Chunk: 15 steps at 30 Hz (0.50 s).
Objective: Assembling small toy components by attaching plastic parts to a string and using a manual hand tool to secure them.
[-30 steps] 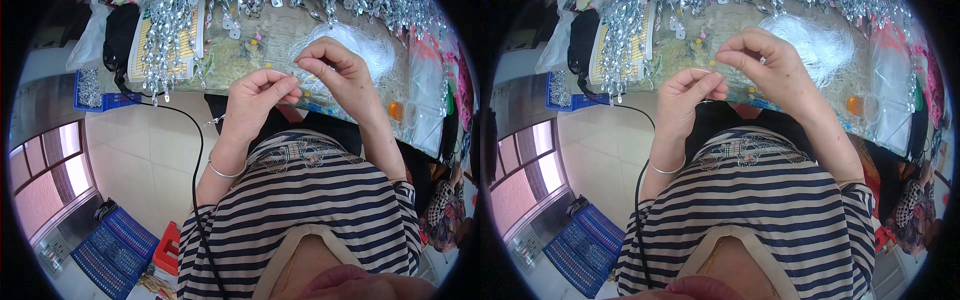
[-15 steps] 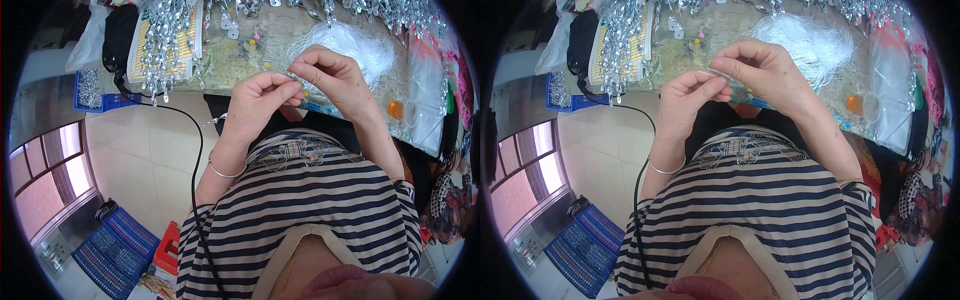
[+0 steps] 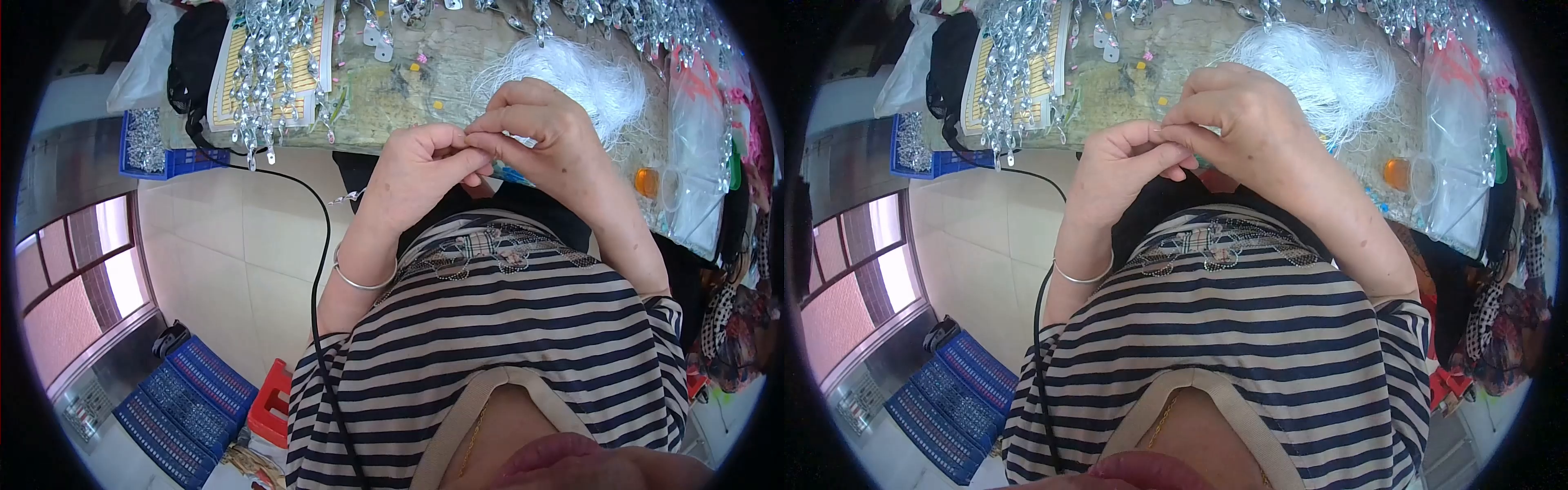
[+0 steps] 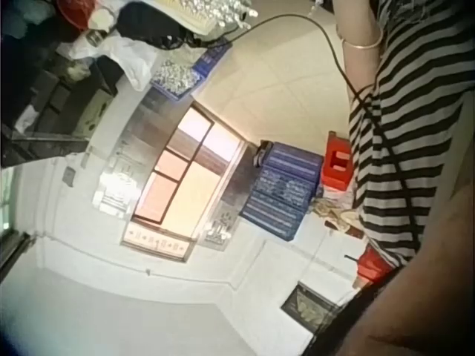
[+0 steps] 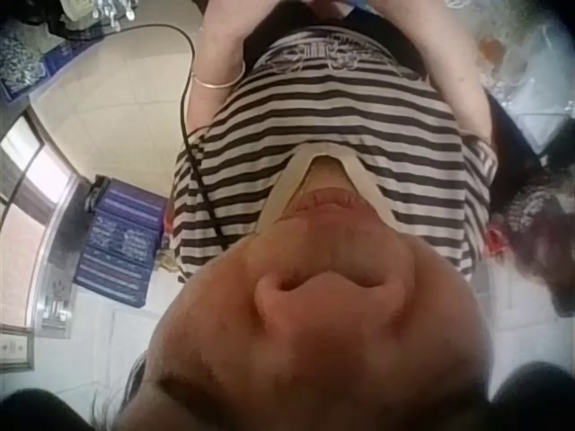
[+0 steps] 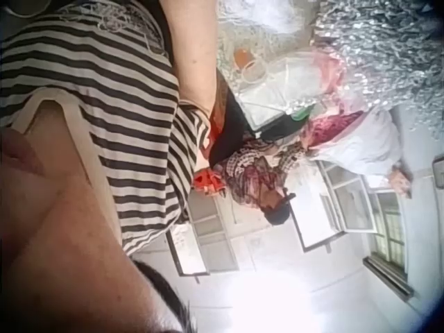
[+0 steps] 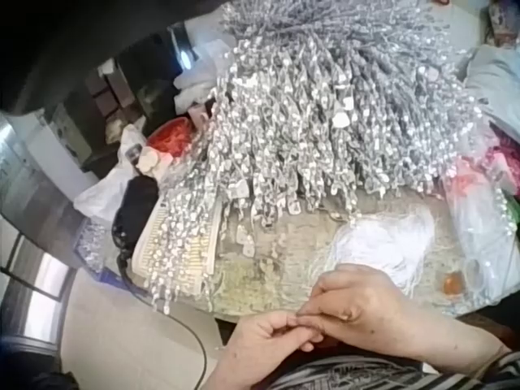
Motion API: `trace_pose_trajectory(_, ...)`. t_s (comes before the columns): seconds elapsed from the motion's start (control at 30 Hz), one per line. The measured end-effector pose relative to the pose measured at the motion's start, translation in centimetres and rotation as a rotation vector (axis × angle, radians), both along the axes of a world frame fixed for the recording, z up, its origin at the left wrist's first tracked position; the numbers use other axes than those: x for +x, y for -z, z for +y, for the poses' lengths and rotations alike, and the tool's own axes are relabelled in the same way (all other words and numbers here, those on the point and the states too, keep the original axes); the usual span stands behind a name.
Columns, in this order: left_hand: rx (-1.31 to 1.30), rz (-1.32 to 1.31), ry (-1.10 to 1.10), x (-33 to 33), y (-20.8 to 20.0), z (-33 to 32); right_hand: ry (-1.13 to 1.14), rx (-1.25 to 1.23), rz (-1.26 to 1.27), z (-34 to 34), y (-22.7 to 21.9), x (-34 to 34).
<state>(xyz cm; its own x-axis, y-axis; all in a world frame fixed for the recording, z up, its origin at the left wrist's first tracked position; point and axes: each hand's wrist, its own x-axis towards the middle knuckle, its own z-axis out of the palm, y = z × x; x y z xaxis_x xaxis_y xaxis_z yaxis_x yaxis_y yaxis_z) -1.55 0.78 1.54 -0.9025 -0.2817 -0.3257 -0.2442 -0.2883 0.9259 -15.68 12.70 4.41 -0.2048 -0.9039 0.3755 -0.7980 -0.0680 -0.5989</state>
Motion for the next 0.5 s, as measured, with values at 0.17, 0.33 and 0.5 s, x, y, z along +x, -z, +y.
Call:
trace_pose_trajectory(0.17,-0.038,-0.010,-0.051,0.0,0.3,0.2,0.063,0.075,-0.180,-0.1,0.3,0.4)
trace_pose_trajectory(0.33,0.066,0.058,-0.135,0.2,0.3,0.4,0.143,0.127,-0.540,0.0,0.6,0.2)
trace_pose_trajectory(0.5,0.080,0.113,-0.254,-0.3,0.2,0.9,0.175,0.085,-0.691,0.3,1.2,0.3)
